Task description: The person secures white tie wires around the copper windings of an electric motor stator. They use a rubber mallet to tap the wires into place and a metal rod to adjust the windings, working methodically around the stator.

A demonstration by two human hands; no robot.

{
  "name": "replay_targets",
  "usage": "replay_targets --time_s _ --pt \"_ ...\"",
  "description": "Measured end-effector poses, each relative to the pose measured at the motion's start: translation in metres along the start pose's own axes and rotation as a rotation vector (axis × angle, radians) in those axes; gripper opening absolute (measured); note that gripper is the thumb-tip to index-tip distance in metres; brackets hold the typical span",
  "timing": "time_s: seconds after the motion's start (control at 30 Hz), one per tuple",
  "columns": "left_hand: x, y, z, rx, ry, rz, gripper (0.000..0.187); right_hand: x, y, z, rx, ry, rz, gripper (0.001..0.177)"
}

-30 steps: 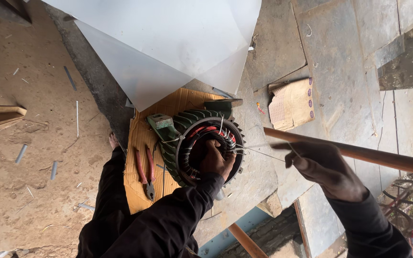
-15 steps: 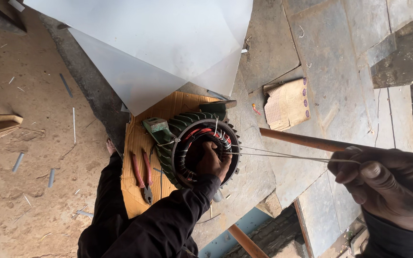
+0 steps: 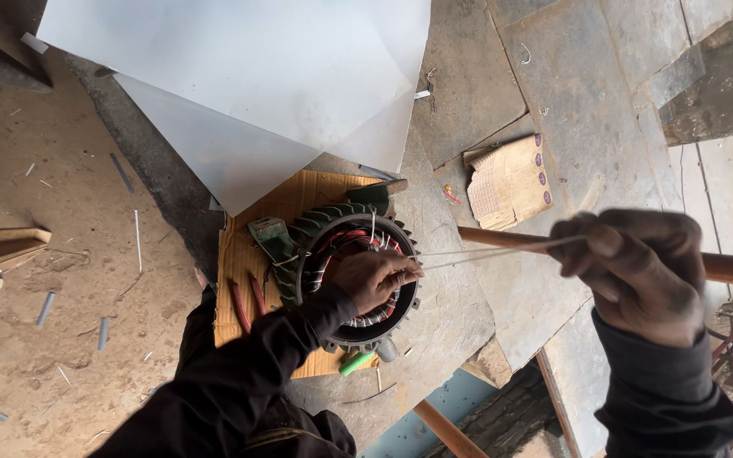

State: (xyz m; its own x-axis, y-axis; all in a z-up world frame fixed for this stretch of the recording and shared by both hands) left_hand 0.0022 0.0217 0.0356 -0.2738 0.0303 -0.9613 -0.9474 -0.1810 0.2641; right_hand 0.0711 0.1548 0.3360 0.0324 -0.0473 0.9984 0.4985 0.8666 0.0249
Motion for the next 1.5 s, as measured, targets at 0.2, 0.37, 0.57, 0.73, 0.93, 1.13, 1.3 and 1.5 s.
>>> replay_targets --time_s 0.2,0.37,0.57,0.73,0.93,1.13,1.3,1.5 --pt "0.043 -0.007 0.020 0.282 0.051 -0.762 0.020 -0.018 0.012 0.026 -0.098 -0.139 -0.179 0.022" --pt "0.070 -0.006 0.016 0.096 0.186 -1.120 0.020 -0.016 0.011 0.036 -0.095 0.379 -1.364 0.023" --pt "0.056 -0.004 0.029 0.054 0.309 -0.997 0.024 -0.170 0.002 -0.076 -0.560 0.091 -0.918 0.026" --pt "0.026 0.004 0.060 0.038 0.177 -0.952 0.021 -0.292 -0.053 -0.160 -0.592 -0.177 -1.174 0.033" --pt "-0.008 0.005 0.073 0.112 0.198 -0.781 0.024 -0.317 -0.059 -0.168 -0.798 -0.357 -1.011 0.041" --pt "-0.024 0.006 0.073 0.027 0.231 -0.529 0.027 -0.315 -0.055 -0.143 -0.775 -0.377 -1.200 0.032" --pt "-0.030 0.017 0.069 -0.003 0.216 -0.529 0.027 -0.313 -0.058 -0.135 -0.607 -0.511 -1.330 0.024" --pt "-0.024 0.028 0.064 0.010 0.271 -0.456 0.029 -0.293 -0.064 -0.140 -0.744 -0.373 -1.162 0.040"
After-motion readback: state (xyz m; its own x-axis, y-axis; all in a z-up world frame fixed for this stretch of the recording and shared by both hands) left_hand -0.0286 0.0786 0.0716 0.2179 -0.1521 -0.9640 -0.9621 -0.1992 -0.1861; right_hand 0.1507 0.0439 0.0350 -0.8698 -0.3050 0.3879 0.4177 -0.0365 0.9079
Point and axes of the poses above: each hand's wrist, its own z-axis towards the middle knuckle, its own y-axis out of the back of the hand, x = y × z, the point moved 7 cm from there along z, towards the middle knuckle, and after that the axes turned 5 degrees about y, right-handed, at the moved point
